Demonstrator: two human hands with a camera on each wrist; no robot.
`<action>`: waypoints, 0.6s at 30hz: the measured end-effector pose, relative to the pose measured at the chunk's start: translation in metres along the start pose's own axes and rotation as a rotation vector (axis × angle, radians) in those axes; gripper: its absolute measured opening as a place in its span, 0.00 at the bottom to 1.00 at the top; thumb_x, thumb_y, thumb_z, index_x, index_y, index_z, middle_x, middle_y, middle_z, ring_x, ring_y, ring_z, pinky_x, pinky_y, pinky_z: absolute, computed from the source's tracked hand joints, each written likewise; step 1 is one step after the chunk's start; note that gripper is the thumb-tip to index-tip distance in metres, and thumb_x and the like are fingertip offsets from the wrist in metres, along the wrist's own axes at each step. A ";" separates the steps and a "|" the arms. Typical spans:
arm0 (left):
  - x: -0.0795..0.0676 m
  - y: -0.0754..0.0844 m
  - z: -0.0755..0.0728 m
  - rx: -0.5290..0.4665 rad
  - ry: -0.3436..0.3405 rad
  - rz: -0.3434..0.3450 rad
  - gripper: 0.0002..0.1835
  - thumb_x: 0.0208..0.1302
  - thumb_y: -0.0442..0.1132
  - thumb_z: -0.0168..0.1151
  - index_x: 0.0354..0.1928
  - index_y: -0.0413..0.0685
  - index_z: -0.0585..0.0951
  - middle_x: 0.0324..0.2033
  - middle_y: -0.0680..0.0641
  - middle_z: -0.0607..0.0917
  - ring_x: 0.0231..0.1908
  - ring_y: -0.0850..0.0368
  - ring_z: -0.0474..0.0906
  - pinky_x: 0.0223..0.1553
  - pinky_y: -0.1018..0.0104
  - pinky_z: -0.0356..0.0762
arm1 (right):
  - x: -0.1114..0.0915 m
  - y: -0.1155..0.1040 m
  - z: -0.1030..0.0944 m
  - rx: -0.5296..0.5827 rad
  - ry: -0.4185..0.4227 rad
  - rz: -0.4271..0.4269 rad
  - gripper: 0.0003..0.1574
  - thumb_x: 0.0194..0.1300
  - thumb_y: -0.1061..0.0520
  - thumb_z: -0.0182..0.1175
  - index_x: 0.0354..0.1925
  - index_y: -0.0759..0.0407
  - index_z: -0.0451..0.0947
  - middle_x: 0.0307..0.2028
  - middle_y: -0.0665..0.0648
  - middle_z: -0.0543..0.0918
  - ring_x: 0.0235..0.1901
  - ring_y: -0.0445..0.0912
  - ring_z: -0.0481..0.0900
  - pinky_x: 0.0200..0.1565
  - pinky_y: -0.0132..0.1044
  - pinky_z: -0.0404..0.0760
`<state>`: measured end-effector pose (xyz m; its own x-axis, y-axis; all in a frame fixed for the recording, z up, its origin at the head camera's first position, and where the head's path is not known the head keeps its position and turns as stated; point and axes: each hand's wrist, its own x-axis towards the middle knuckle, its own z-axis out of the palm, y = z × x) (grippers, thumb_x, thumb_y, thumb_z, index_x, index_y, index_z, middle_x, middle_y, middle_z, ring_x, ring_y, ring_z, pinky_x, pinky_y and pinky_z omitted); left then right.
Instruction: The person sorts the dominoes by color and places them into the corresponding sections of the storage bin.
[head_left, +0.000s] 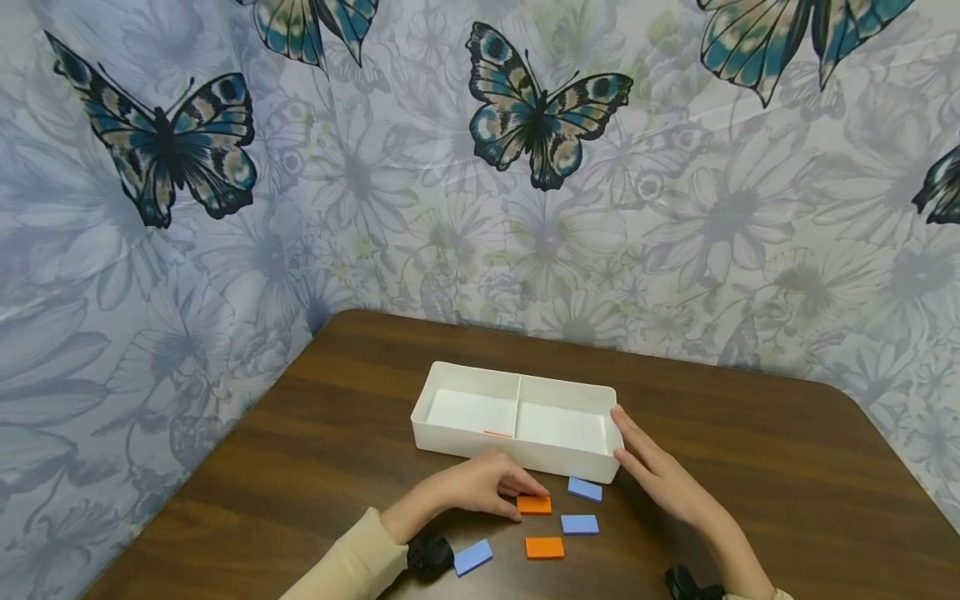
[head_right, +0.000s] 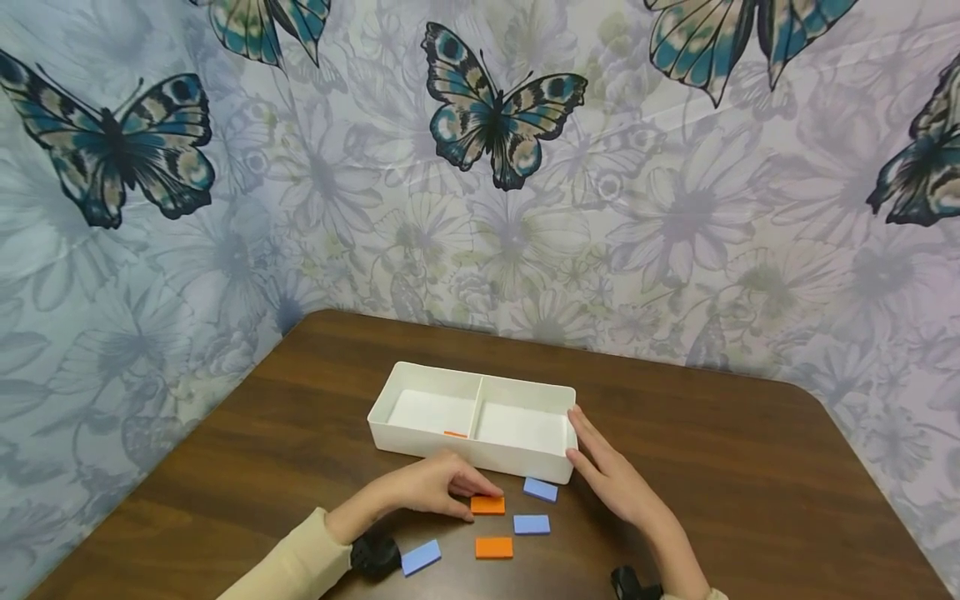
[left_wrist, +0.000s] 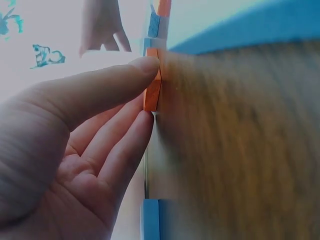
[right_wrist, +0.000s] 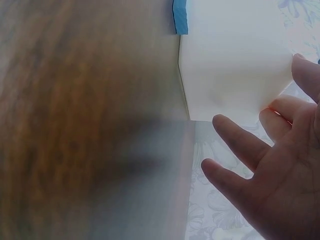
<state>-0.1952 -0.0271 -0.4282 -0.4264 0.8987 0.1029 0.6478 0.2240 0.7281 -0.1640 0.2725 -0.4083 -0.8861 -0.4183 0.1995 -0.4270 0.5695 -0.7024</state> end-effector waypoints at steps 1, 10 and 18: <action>0.000 0.000 0.001 0.009 -0.001 0.002 0.22 0.53 0.27 0.69 0.53 0.40 0.80 0.47 0.54 0.82 0.47 0.73 0.74 0.42 0.80 0.72 | 0.000 0.000 0.000 0.003 0.000 0.000 0.36 0.74 0.53 0.46 0.72 0.62 0.47 0.71 0.60 0.45 0.68 0.40 0.40 0.56 0.14 0.42; 0.006 0.002 0.001 0.172 0.039 -0.003 0.21 0.53 0.34 0.71 0.51 0.45 0.82 0.45 0.56 0.83 0.44 0.76 0.74 0.41 0.84 0.70 | 0.001 0.001 -0.002 0.019 -0.014 0.011 0.37 0.74 0.52 0.46 0.72 0.62 0.45 0.71 0.62 0.44 0.67 0.62 0.42 0.54 0.14 0.42; 0.008 0.003 0.003 0.201 0.041 0.003 0.20 0.53 0.29 0.69 0.51 0.45 0.82 0.44 0.56 0.83 0.45 0.77 0.72 0.43 0.84 0.68 | -0.001 0.002 -0.001 0.032 -0.017 0.008 0.36 0.74 0.52 0.45 0.72 0.63 0.45 0.71 0.61 0.44 0.69 0.50 0.40 0.55 0.14 0.42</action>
<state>-0.1947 -0.0187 -0.4269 -0.4471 0.8842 0.1355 0.7603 0.2958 0.5782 -0.1639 0.2749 -0.4097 -0.8863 -0.4256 0.1824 -0.4135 0.5503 -0.7254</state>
